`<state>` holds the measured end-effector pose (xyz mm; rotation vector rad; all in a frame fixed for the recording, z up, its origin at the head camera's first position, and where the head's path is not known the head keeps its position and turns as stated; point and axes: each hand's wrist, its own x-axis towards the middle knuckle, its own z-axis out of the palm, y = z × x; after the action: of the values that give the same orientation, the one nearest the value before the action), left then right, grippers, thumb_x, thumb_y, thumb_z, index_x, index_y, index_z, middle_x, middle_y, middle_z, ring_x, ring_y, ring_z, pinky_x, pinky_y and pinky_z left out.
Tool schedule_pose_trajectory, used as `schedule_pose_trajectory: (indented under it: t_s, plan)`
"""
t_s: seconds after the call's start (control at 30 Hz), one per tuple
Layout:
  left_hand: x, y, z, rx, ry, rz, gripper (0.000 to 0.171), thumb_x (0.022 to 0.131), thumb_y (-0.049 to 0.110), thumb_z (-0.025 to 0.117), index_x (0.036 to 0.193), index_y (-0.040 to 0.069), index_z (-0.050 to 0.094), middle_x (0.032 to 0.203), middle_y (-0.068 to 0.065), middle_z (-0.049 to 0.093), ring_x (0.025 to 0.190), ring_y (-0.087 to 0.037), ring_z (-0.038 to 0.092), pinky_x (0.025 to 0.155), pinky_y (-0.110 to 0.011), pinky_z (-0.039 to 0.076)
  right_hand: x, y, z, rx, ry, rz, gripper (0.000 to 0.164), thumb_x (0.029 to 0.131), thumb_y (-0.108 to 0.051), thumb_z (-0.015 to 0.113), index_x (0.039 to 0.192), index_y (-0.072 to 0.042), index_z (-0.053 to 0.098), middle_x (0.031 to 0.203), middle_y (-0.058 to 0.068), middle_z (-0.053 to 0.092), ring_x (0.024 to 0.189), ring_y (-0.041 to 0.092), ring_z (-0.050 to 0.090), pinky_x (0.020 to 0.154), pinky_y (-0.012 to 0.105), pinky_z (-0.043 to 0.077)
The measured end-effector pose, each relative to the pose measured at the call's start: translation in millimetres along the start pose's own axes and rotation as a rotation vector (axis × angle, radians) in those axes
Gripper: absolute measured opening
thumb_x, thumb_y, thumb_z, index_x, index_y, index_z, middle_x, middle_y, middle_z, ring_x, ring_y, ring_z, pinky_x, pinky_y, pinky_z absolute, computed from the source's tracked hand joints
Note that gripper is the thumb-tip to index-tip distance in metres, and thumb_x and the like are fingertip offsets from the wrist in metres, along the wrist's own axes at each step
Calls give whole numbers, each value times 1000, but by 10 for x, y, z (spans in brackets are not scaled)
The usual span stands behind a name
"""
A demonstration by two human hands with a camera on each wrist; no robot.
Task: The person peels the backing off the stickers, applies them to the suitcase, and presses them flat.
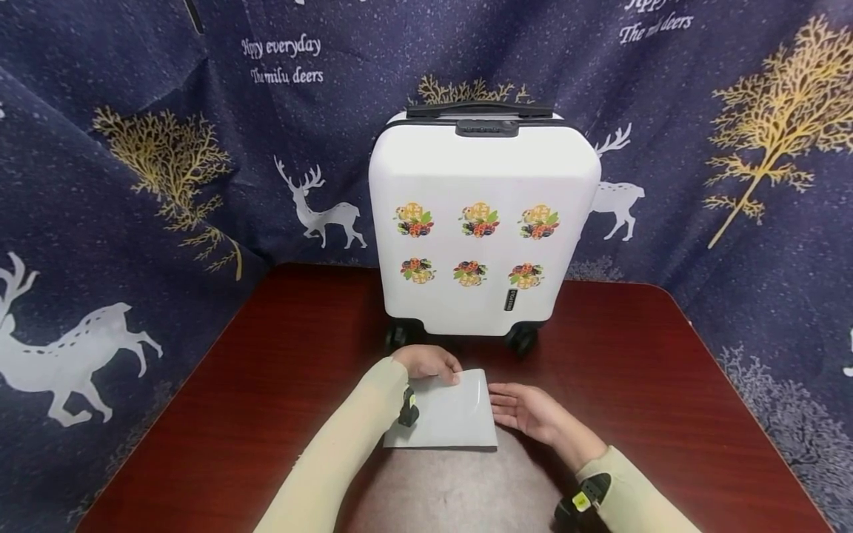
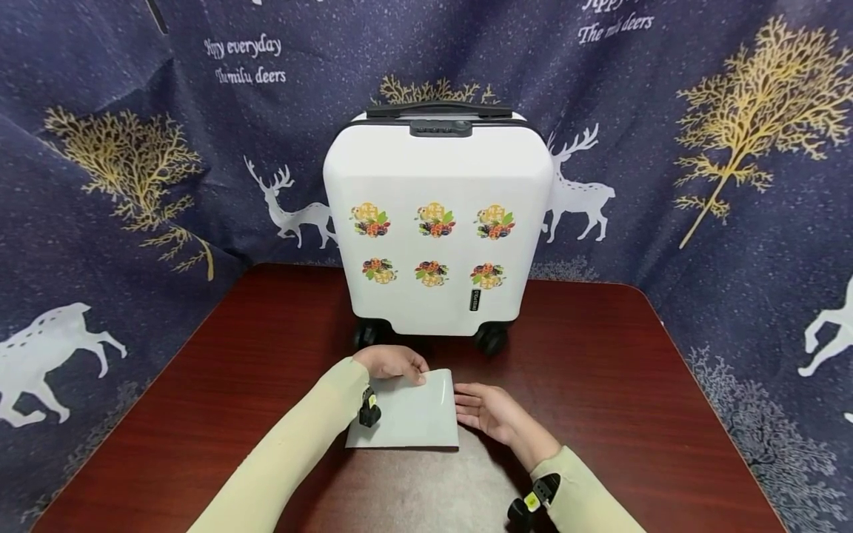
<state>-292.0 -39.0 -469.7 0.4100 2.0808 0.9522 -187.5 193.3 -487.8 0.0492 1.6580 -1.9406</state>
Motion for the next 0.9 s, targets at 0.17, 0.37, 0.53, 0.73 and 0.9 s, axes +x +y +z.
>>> schedule_pose_trajectory:
  t_s: [0.17, 0.37, 0.53, 0.73, 0.9]
  plan:
    - [-4, -16, 5, -20, -1, -11, 20, 96, 8, 67, 114, 0, 70, 107, -8, 70, 91, -16, 57, 82, -24, 45, 18, -33, 31, -21, -98, 44, 60, 110, -19, 30, 154, 18, 16, 156, 40, 34, 115, 18, 64, 100, 29, 57]
    - [2, -29, 0, -23, 6, -11, 20, 95, 9, 68, 113, 1, 71, 109, -9, 70, 95, -17, 57, 89, -27, 45, 44, -62, 5, -116, -71, 1, 54, 109, -13, 37, 152, 18, 25, 135, 21, 64, 107, 12, 66, 94, 26, 57]
    - [0, -30, -9, -22, 13, -12, 20, 95, 10, 68, 113, 1, 71, 110, -8, 70, 96, -16, 56, 92, -28, 44, 36, -124, -57, -159, -29, -19, 52, 104, -9, 50, 147, 17, 37, 103, -4, 73, 94, 8, 69, 87, 25, 59]
    - [0, -37, -3, -28, 14, 4, 18, 95, 9, 68, 111, 0, 71, 112, -7, 69, 99, -15, 54, 97, -28, 42, -15, -155, -77, -189, -36, -11, 51, 104, -10, 51, 144, 18, 40, 95, -6, 74, 88, 6, 70, 84, 25, 60]
    - [-5, -27, 3, -36, 12, 4, 18, 95, 8, 69, 111, 0, 71, 111, -7, 69, 98, -15, 54, 93, -26, 42, -34, -130, -63, -239, 30, -8, 44, 102, -12, 56, 135, 17, 49, 88, -7, 72, 82, 6, 69, 80, 26, 60]
